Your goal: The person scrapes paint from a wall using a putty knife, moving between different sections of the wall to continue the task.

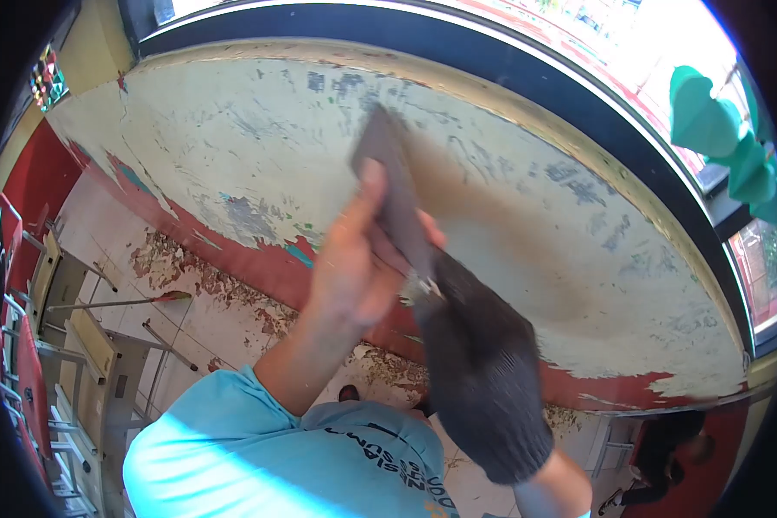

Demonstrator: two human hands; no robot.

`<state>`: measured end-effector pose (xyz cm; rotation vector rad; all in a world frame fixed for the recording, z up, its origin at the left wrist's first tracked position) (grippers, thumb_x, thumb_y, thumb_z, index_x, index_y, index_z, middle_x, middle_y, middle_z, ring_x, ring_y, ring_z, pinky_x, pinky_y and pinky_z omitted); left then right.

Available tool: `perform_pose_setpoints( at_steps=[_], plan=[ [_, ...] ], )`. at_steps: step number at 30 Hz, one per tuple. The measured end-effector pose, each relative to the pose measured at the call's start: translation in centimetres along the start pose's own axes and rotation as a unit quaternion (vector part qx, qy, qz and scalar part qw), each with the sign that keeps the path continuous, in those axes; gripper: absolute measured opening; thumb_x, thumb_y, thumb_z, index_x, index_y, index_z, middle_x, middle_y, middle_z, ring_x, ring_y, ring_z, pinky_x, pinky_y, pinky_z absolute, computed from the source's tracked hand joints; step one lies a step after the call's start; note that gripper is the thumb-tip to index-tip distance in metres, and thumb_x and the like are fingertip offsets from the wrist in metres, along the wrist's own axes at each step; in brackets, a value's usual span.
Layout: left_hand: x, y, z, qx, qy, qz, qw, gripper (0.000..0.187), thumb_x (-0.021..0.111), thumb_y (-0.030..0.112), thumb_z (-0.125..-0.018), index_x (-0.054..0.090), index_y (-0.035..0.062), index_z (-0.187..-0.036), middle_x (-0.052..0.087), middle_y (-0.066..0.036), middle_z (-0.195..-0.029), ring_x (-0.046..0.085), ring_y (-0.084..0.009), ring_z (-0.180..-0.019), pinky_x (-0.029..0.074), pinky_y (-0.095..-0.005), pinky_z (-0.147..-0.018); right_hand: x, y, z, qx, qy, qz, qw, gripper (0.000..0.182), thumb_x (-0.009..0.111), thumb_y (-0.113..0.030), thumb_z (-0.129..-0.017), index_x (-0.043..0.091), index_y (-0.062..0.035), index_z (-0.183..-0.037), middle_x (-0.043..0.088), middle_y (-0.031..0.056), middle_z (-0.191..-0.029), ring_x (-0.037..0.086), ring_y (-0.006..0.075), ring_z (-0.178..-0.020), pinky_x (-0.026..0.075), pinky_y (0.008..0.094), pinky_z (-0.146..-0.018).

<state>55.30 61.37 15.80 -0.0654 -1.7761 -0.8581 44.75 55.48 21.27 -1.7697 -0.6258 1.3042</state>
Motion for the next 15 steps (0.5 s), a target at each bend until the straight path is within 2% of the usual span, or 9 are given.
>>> perform_pose_setpoints(
  at_steps=[2,4,6,8,9,10,12,14,15],
  plan=[
    [-0.7,-0.4,0.0,-0.006,0.035,0.027,0.999,0.046,0.042,0.049,-0.09,0.051,0.0043,-0.099,0.061,-0.01,-0.077,0.061,-0.0195,-0.074,0.049,-0.0333,-0.071,0.7,-0.6,-0.7,0.005,-0.011,-0.014,1.0,0.031,0.05,-0.013,-0.087,0.056,-0.0005,-0.115,0.052,0.0004,-0.07,0.044,0.0046,-0.06,0.038,0.0204,-0.053],
    [-1.1,2.4,-1.1,0.096,-0.003,0.013,0.995,0.045,0.042,0.048,-0.09,0.051,0.0047,-0.099,0.061,-0.011,-0.077,0.062,-0.0196,-0.072,0.05,-0.0325,-0.068,1.1,-0.6,-1.8,0.01,-0.005,-0.034,0.999,0.031,0.05,-0.013,-0.087,0.056,-0.001,-0.115,0.052,0.0002,-0.07,0.044,0.0046,-0.06,0.038,0.0203,-0.053],
    [-2.0,3.4,-1.4,0.106,0.033,0.024,0.994,0.043,0.042,0.046,-0.091,0.05,0.0047,-0.099,0.061,-0.011,-0.077,0.062,-0.0199,-0.07,0.05,-0.032,-0.065,3.0,-2.0,-3.2,-0.098,-0.044,0.0,0.994,0.032,0.047,-0.012,-0.087,0.056,-0.0029,-0.116,0.051,-0.0012,-0.07,0.043,0.0025,-0.055,0.036,0.0186,-0.048],
    [-1.9,3.1,-1.1,0.089,0.02,0.05,0.995,0.041,0.043,0.044,-0.091,0.05,0.0045,-0.099,0.061,-0.011,-0.076,0.062,-0.0203,-0.068,0.05,-0.0329,-0.065,2.7,-2.8,-2.0,-0.063,-0.064,-0.037,0.995,0.032,0.047,-0.013,-0.087,0.055,-0.002,-0.116,0.051,-0.002,-0.069,0.043,0.0023,-0.056,0.036,0.0185,-0.049],
    [-1.0,2.3,-0.4,0.055,0.01,0.029,0.998,0.041,0.045,0.045,-0.09,0.05,0.0046,-0.1,0.061,-0.011,-0.076,0.062,-0.0206,-0.069,0.05,-0.0331,-0.065,2.0,-2.2,-0.7,-0.026,-0.037,-0.034,0.998,0.032,0.047,-0.013,-0.088,0.055,-0.0013,-0.116,0.05,-0.0022,-0.069,0.043,0.0029,-0.056,0.036,0.0192,-0.05],
    [-1.0,2.7,-0.6,0.062,0.014,0.028,0.998,0.041,0.045,0.045,-0.09,0.05,0.0046,-0.1,0.061,-0.011,-0.076,0.062,-0.0206,-0.069,0.05,-0.0331,-0.065,1.5,-1.5,-0.2,0.01,-0.011,-0.03,0.999,0.032,0.047,-0.014,-0.088,0.055,-0.0006,-0.117,0.05,-0.0025,-0.068,0.043,0.0034,-0.057,0.036,0.02,-0.051],
    [-0.8,2.3,-0.5,0.047,-0.012,0.02,0.999,0.041,0.046,0.044,-0.09,0.05,0.0043,-0.1,0.061,-0.011,-0.076,0.062,-0.0213,-0.069,0.05,-0.0332,-0.065,2.1,-0.8,-0.8,0.019,-0.02,-0.005,1.0,0.034,0.047,-0.015,-0.088,0.054,-0.0002,-0.118,0.05,-0.0027,-0.068,0.043,0.0047,-0.055,0.037,0.0217,-0.051],
    [-3.9,4.7,-0.9,0.084,0.061,0.075,0.992,0.034,0.05,0.037,-0.09,0.051,0.0043,-0.095,0.06,-0.009,-0.073,0.061,-0.0199,-0.067,0.05,-0.0328,-0.06,4.9,-2.6,-3.3,-0.016,-0.087,-0.05,0.995,0.034,0.047,-0.015,-0.088,0.054,-0.0001,-0.118,0.05,-0.0011,-0.067,0.043,0.0055,-0.053,0.037,0.0231,-0.049],
    [-4.9,6.1,-1.0,0.114,0.073,0.061,0.989,0.033,0.051,0.037,-0.09,0.051,0.0038,-0.094,0.059,-0.008,-0.072,0.06,-0.0189,-0.066,0.05,-0.0324,-0.06,6.1,-3.0,-4.6,-0.125,-0.065,0.019,0.99,0.034,0.047,-0.016,-0.088,0.054,0.0002,-0.117,0.054,0.0023,-0.07,0.046,0.0075,-0.058,0.04,0.0255,-0.054]
  ],
)
Point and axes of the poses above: each hand's wrist, its own z-axis away from the middle knuckle, its own x-axis out of the palm, y = z × x, the point moved 8 cm from there along -z, towards the middle knuckle
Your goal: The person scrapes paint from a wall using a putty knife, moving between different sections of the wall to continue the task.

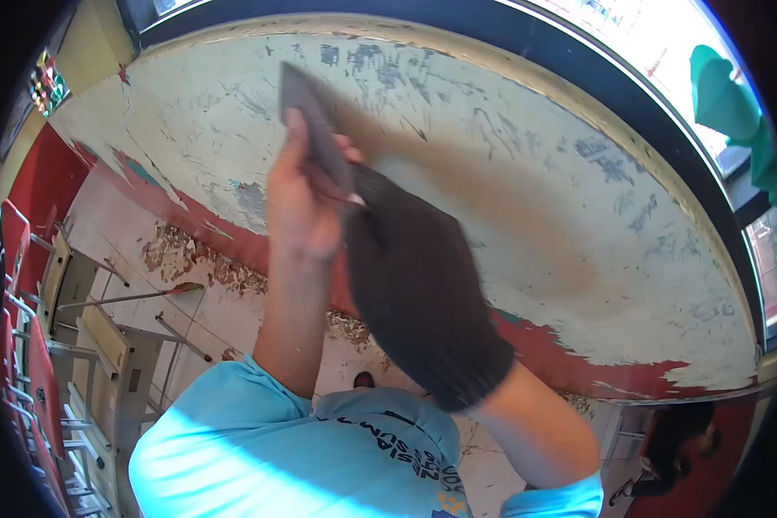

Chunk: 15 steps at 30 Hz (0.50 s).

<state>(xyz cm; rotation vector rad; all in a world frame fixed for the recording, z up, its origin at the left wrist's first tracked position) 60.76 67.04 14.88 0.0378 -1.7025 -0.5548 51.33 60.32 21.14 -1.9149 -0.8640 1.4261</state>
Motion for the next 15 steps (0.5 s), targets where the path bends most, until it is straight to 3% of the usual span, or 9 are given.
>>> perform_pose_setpoints(
  at_steps=[1,3,6,7,9,11,13,14,15],
  plan=[
    [-0.6,1.2,-0.2,0.04,0.011,-0.011,0.999,0.033,0.051,0.036,-0.09,0.051,0.0034,-0.094,0.058,-0.007,-0.071,0.059,-0.018,-0.065,0.05,-0.0321,-0.06,0.4,0.5,0.2,-0.001,0.0,-0.003,1.0,0.034,0.047,-0.016,-0.088,0.054,0.0002,-0.117,0.054,0.0023,-0.07,0.046,0.0075,-0.058,0.04,0.0255,-0.054],
    [-0.8,0.2,0.7,0.038,0.02,-0.056,0.997,0.036,0.049,0.04,-0.09,0.051,0.0047,-0.095,0.057,-0.007,-0.071,0.059,-0.0181,-0.066,0.049,-0.0313,-0.063,0.9,0.1,0.8,-0.04,0.024,0.029,0.999,0.031,0.044,-0.011,-0.085,0.053,-0.0026,-0.114,0.061,0.0195,-0.078,0.061,0.0336,-0.074,0.046,0.0428,-0.068],
    [0.3,-2.6,2.0,-0.03,0.001,-0.032,0.999,0.036,0.047,0.043,-0.09,0.051,0.0072,-0.098,0.056,-0.006,-0.073,0.058,-0.0176,-0.068,0.048,-0.0301,-0.064,-0.8,0.5,3.5,-0.075,0.076,0.058,0.993,0.03,0.045,-0.011,-0.085,0.054,-0.0024,-0.112,0.06,0.0212,-0.075,0.06,0.0361,-0.072,0.046,0.0418,-0.067],
    [0.4,-2.9,2.2,-0.048,-0.014,-0.023,0.999,0.037,0.047,0.043,-0.09,0.05,0.0074,-0.099,0.056,-0.006,-0.074,0.058,-0.0174,-0.068,0.048,-0.03,-0.064,-0.5,0.0,2.9,-0.077,0.068,0.061,0.993,0.03,0.045,-0.011,-0.085,0.054,-0.0024,-0.112,0.06,0.0212,-0.075,0.06,0.0361,-0.072,0.046,0.0418,-0.067],
    [-1.6,-0.5,0.5,0.029,-0.002,-0.077,0.997,0.038,0.046,0.044,-0.09,0.049,0.0066,-0.1,0.056,-0.006,-0.075,0.058,-0.0178,-0.068,0.049,-0.0319,-0.065,1.1,0.5,1.0,0.04,-0.022,-0.068,0.997,0.029,0.045,-0.012,-0.084,0.054,0.0002,-0.109,0.059,0.0231,-0.077,0.058,0.0378,-0.072,0.045,0.0421,-0.065],
    [-4.2,2.6,-1.4,0.06,0.048,-0.029,0.997,0.043,0.045,0.047,-0.089,0.049,0.0045,-0.095,0.055,-0.006,-0.076,0.056,-0.0173,-0.065,0.05,-0.033,-0.067,3.0,0.5,-1.1,-0.008,-0.009,0.003,1.0,0.03,0.046,-0.012,-0.083,0.054,0.0012,-0.109,0.059,0.0234,-0.076,0.059,0.037,-0.072,0.045,0.0419,-0.064],
    [-4.5,3.2,-0.9,0.044,0.046,-0.045,0.997,0.043,0.047,0.047,-0.089,0.049,0.0045,-0.094,0.055,-0.006,-0.073,0.055,-0.0166,-0.064,0.05,-0.0327,-0.064,4.7,-1.2,-1.6,-0.141,0.018,0.131,0.981,0.032,0.044,-0.013,-0.088,0.054,-0.0004,-0.115,0.06,0.0077,-0.076,0.053,0.0098,-0.066,0.043,0.0301,-0.061],
    [-4.3,2.5,-0.4,0.034,0.043,-0.063,0.996,0.041,0.048,0.046,-0.088,0.05,0.005,-0.094,0.055,-0.006,-0.071,0.055,-0.0166,-0.064,0.049,-0.0323,-0.063,4.0,-1.1,-0.4,-0.118,0.025,0.049,0.992,0.03,0.044,-0.011,-0.087,0.054,0.0005,-0.113,0.059,0.0099,-0.073,0.053,0.0176,-0.059,0.043,0.0315,-0.059],
    [-3.9,1.1,0.4,0.026,0.04,-0.081,0.996,0.039,0.05,0.044,-0.088,0.05,0.0056,-0.094,0.055,-0.006,-0.07,0.056,-0.0165,-0.064,0.049,-0.0319,-0.061,3.5,-1.4,0.9,-0.124,0.016,0.048,0.991,0.03,0.044,-0.011,-0.087,0.054,0.0005,-0.113,0.059,0.0099,-0.073,0.053,0.0176,-0.059,0.043,0.0315,-0.059]
  ],
)
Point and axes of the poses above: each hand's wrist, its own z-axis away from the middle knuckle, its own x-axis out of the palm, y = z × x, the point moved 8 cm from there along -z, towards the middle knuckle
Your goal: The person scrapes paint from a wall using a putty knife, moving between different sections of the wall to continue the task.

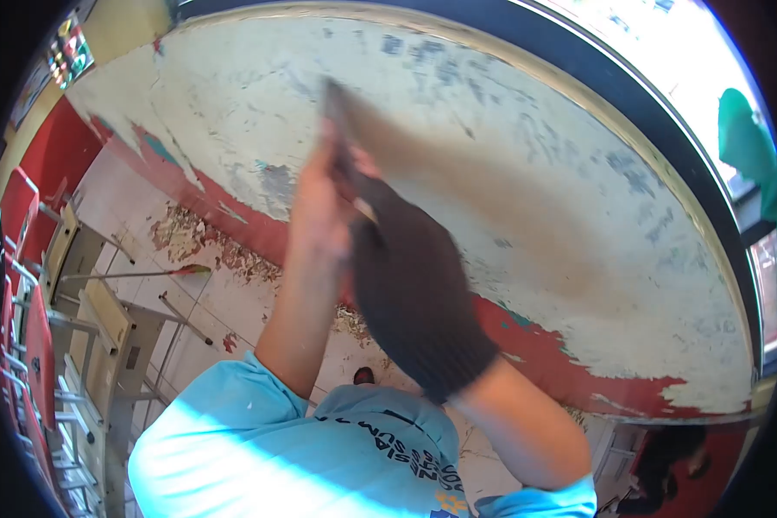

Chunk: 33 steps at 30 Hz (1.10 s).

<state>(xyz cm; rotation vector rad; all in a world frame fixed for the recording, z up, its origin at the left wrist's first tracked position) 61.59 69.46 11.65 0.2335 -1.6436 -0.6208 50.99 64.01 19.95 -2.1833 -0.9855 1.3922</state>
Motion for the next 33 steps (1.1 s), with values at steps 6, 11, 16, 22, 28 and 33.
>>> perform_pose_setpoints(
  at_steps=[6,11,16,22,28,33],
  plan=[
    [-1.2,-0.3,-0.6,-0.092,-0.012,0.03,0.995,0.036,0.05,0.043,-0.089,0.052,0.0091,-0.099,0.059,-0.006,-0.075,0.057,-0.0168,-0.065,0.048,-0.0312,-0.06,1.3,-0.8,1.2,0.066,-0.005,0.0,0.998,0.034,0.045,-0.013,-0.084,0.051,0.002,-0.114,0.058,0.025,-0.079,0.058,0.0388,-0.073,0.045,0.0432,-0.067],
    [-1.1,-4.1,1.9,-0.136,-0.083,-0.052,0.986,0.046,0.045,0.051,-0.088,0.051,0.0089,-0.106,0.058,-0.008,-0.088,0.056,-0.0198,-0.077,0.046,-0.0384,-0.076,0.0,4.7,4.2,0.205,-0.058,-0.098,0.972,0.034,0.045,-0.018,-0.086,0.052,-0.0031,-0.115,0.059,0.0222,-0.099,0.057,0.0365,-0.09,0.045,0.0404,-0.076],
    [-18.5,-17.0,8.5,-0.412,0.073,-0.104,0.902,0.061,0.044,0.054,-0.087,0.042,0.0046,-0.123,0.052,-0.011,-0.118,0.053,-0.0253,-0.104,0.042,-0.0413,-0.089,5.2,19.4,18.3,0.326,-0.127,-0.077,0.934,0.029,0.047,-0.022,-0.086,0.055,-0.0017,-0.105,0.057,0.015,-0.082,0.055,0.026,-0.07,0.043,0.036,-0.061],
    [-51.7,-17.8,28.9,-0.477,0.197,-0.524,0.678,0.04,0.054,0.037,-0.085,0.058,-0.0013,-0.077,0.06,-0.012,-0.065,0.057,-0.0253,-0.051,0.048,-0.0357,-0.052,3.8,34.4,48.8,0.675,-0.123,-0.013,0.727,0.016,0.046,-0.02,-0.086,0.054,-0.0063,-0.082,0.051,0.0077,-0.058,0.052,0.0192,-0.044,0.038,0.0334,-0.037],
    [-54.2,-9.1,36.3,-0.559,0.136,-0.699,0.424,0.029,0.055,0.028,-0.082,0.066,0.0013,-0.079,0.063,-0.014,-0.069,0.063,-0.0256,-0.059,0.052,-0.0364,-0.055,-1.5,39.4,75.1,0.765,-0.284,0.07,0.573,0.025,0.046,-0.031,-0.087,0.056,-0.0087,-0.09,0.051,0.0093,-0.061,0.051,0.0212,-0.047,0.041,0.0356,-0.04],
    [-52.8,-12.3,31.0,-0.461,0.027,-0.763,0.452,0.024,0.052,0.018,-0.08,0.067,0.0003,-0.075,0.063,-0.017,-0.069,0.062,-0.0292,-0.063,0.049,-0.0394,-0.058,-10.0,41.8,88.0,0.762,-0.208,-0.045,0.611,0.022,0.047,-0.026,-0.087,0.056,-0.0089,-0.096,0.053,0.0087,-0.065,0.052,0.0205,-0.049,0.041,0.0344,-0.041]
  ],
)
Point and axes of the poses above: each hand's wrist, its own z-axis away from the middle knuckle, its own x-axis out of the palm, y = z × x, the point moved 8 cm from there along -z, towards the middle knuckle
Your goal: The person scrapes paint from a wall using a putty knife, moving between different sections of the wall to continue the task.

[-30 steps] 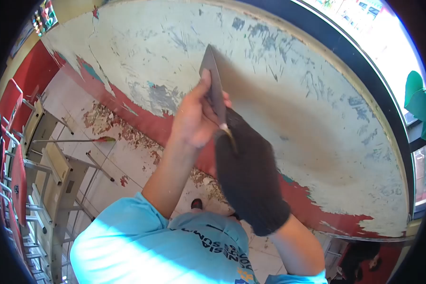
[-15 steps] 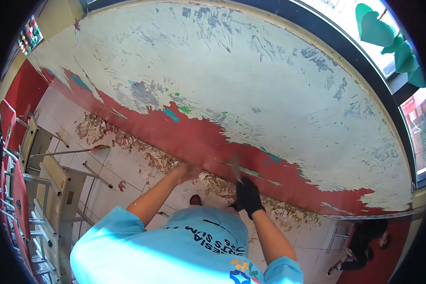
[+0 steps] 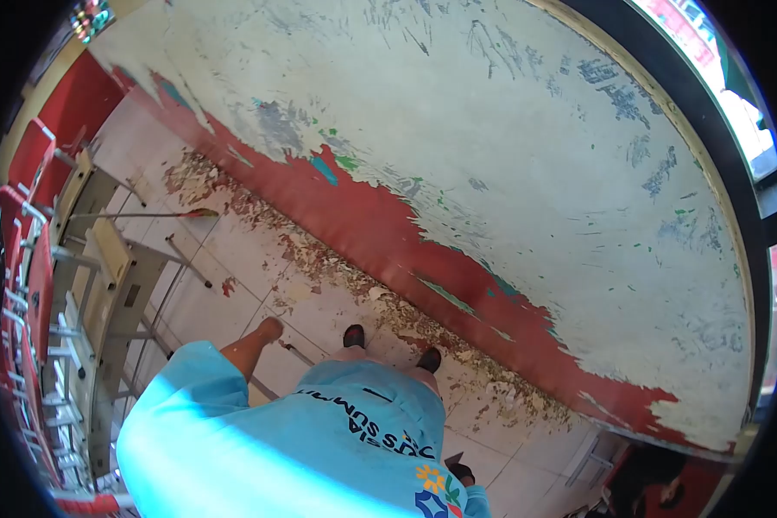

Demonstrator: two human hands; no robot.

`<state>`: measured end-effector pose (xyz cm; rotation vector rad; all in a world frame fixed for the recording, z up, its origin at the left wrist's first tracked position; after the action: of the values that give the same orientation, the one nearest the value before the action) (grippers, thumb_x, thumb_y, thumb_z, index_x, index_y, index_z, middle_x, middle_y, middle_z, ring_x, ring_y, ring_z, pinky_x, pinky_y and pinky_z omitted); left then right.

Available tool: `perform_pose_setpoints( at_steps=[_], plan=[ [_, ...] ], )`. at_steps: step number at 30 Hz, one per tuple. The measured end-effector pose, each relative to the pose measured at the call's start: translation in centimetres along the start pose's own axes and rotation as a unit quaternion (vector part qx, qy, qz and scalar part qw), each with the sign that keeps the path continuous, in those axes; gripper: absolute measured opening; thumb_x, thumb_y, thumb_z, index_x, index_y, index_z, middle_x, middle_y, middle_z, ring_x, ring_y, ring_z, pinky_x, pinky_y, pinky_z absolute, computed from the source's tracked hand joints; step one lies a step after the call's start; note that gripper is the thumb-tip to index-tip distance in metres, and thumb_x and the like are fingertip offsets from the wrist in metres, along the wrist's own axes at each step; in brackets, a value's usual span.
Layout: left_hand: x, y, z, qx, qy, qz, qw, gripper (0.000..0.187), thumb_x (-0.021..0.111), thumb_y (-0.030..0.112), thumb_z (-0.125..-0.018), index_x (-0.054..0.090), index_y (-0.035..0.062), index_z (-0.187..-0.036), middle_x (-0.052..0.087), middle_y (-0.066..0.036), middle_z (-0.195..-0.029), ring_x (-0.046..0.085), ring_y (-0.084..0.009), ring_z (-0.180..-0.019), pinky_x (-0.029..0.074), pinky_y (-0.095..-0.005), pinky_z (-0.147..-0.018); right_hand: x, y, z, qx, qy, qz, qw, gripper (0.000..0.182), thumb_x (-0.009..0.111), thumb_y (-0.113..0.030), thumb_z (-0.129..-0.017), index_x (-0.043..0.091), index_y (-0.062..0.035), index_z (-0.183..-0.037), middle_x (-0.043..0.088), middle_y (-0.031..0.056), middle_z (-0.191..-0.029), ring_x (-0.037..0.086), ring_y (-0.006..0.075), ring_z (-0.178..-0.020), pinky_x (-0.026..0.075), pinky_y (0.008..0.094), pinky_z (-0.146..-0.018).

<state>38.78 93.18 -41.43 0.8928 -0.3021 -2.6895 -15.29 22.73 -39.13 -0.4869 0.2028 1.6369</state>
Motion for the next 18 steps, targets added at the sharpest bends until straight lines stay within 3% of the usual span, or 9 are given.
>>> perform_pose_setpoints(
  at_steps=[2,3,5,7,9,11,14,16,18],
  plan=[
    [-2.6,8.8,1.0,0.157,0.137,-0.067,0.976,0.027,0.05,0.023,-0.08,0.068,0.0044,-0.073,0.062,-0.018,-0.065,0.061,-0.0318,-0.066,0.048,-0.0401,-0.067,0.2,-2.2,-1.9,-0.026,-0.017,-0.05,0.998,0.021,0.047,-0.024,-0.087,0.056,-0.0091,-0.099,0.054,0.0084,-0.067,0.052,0.0202,-0.049,0.042,0.0339,-0.041],
    [-3.5,12.7,2.3,0.191,0.143,-0.029,0.971,0.024,0.052,0.023,-0.079,0.068,0.0047,-0.08,0.063,-0.019,-0.073,0.06,-0.0349,-0.071,0.047,-0.0407,-0.07,2.9,-6.8,-2.9,-0.04,-0.025,-0.074,0.996,0.021,0.047,-0.023,-0.087,0.056,-0.0091,-0.1,0.054,0.0083,-0.068,0.052,0.0201,-0.05,0.042,0.0337,-0.041],
    [-0.1,16.9,-1.7,0.291,0.2,-0.187,0.917,0.025,0.053,0.024,-0.081,0.067,0.0039,-0.086,0.063,-0.019,-0.082,0.06,-0.0334,-0.078,0.047,-0.0386,-0.074,8.4,-20.4,-1.8,-0.069,-0.043,-0.119,0.989,0.022,0.047,-0.022,-0.087,0.056,-0.0092,-0.103,0.055,0.008,-0.07,0.053,0.0198,-0.05,0.042,0.0332,-0.041],
    [-0.1,20.7,0.3,0.209,0.222,0.183,0.934,0.025,0.053,0.024,-0.084,0.065,0.0032,-0.09,0.064,-0.017,-0.09,0.061,-0.0276,-0.083,0.046,-0.0361,-0.077,7.2,-26.4,-1.9,-0.095,-0.065,-0.164,0.98,0.022,0.047,-0.02,-0.088,0.056,-0.0093,-0.105,0.055,0.0078,-0.072,0.053,0.0195,-0.051,0.042,0.0328,-0.042],
    [1.9,26.6,4.8,0.091,0.132,0.25,0.955,0.025,0.056,0.024,-0.083,0.065,0.0027,-0.092,0.064,-0.014,-0.092,0.061,-0.0225,-0.087,0.046,-0.0335,-0.079,5.0,-32.4,2.2,-0.154,-0.067,-0.156,0.973,0.025,0.048,-0.02,-0.087,0.056,-0.0078,-0.107,0.055,0.0073,-0.071,0.053,0.0181,-0.052,0.042,0.0324,-0.041],
    [6.3,30.6,4.5,0.19,0.083,0.256,0.944,0.032,0.059,0.028,-0.082,0.062,0.0033,-0.102,0.064,-0.012,-0.096,0.059,-0.0206,-0.091,0.046,-0.0323,-0.08,3.1,-37.1,5.7,-0.212,-0.07,-0.158,0.962,0.027,0.05,-0.02,-0.086,0.055,-0.0063,-0.109,0.055,0.0069,-0.07,0.053,0.0166,-0.053,0.042,0.0321,-0.041],
    [7.1,36.3,10.1,0.16,0.11,0.26,0.946,0.037,0.061,0.029,-0.082,0.058,0.0042,-0.109,0.062,-0.01,-0.101,0.058,-0.02,-0.094,0.046,-0.0305,-0.081,3.0,-40.3,8.7,-0.268,-0.221,-0.168,0.923,0.024,0.05,-0.022,-0.085,0.054,-0.0028,-0.099,0.055,0.0067,-0.071,0.052,0.0151,-0.051,0.043,0.0286,-0.047],
    [8.0,39.4,12.6,0.192,0.02,0.421,0.886,0.041,0.062,0.031,-0.082,0.056,0.0059,-0.114,0.061,-0.008,-0.103,0.057,-0.0168,-0.09,0.047,-0.0286,-0.076,3.7,-41.3,11.8,-0.302,-0.387,-0.191,0.85,0.019,0.051,-0.021,-0.084,0.053,-0.0037,-0.091,0.055,0.0061,-0.07,0.051,0.0156,-0.049,0.042,0.0284,-0.046],
    [6.7,41.1,15.6,0.184,0.016,0.425,0.886,0.038,0.063,0.03,-0.082,0.058,0.0061,-0.111,0.062,-0.007,-0.099,0.057,-0.0148,-0.087,0.047,-0.0277,-0.074,3.1,-41.2,13.0,-0.299,-0.417,-0.173,0.84,0.021,0.052,-0.02,-0.084,0.054,-0.0033,-0.098,0.055,0.0056,-0.07,0.052,0.0147,-0.051,0.041,0.0271,-0.047]
  ],
)
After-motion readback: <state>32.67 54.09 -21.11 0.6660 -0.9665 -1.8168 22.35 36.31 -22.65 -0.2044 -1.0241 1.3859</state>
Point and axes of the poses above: each hand's wrist, its own z-axis away from the middle knuckle, its own x-axis out of the palm, y = z × x, the point moved 8 cm from there along -z, towards the middle knuckle
